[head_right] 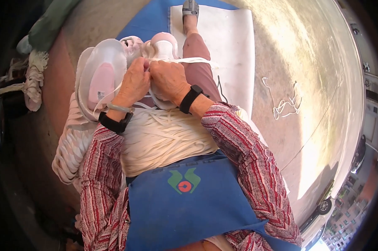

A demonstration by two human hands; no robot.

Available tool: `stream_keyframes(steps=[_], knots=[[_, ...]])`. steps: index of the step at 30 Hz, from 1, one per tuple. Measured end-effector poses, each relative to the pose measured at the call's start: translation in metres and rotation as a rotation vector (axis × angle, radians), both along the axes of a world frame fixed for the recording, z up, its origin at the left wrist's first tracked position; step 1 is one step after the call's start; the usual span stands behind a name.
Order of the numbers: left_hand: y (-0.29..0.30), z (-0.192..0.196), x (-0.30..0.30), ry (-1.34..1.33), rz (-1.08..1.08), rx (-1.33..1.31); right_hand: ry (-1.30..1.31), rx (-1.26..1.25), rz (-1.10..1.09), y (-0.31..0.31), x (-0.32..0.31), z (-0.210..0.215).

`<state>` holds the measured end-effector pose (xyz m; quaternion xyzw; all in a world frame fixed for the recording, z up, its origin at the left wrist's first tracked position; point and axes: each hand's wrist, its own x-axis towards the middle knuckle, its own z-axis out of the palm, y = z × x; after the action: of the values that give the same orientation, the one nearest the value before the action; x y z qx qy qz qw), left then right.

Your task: The recorder is sitting on a mat on the floor lacing a pair of pink and white sneakers with white laces.

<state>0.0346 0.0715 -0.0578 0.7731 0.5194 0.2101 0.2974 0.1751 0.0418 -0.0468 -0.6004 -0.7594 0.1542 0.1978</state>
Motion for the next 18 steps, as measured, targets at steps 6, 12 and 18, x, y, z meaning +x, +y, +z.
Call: stream_keyframes(steps=[6, 12, 18], knots=[[-0.01, 0.006, -0.001, -0.031, 0.034, -0.002, -0.084, -0.105, 0.108, 0.004, 0.011, 0.006], [-0.022, 0.049, -0.007, -0.081, 0.023, -0.068, 0.787, -0.818, 0.304, -0.026, 0.059, 0.063], [-0.024, 0.058, 0.016, -0.539, 0.15, -1.162, 1.148, -0.941, 1.151, -0.081, 0.045, 0.138]])
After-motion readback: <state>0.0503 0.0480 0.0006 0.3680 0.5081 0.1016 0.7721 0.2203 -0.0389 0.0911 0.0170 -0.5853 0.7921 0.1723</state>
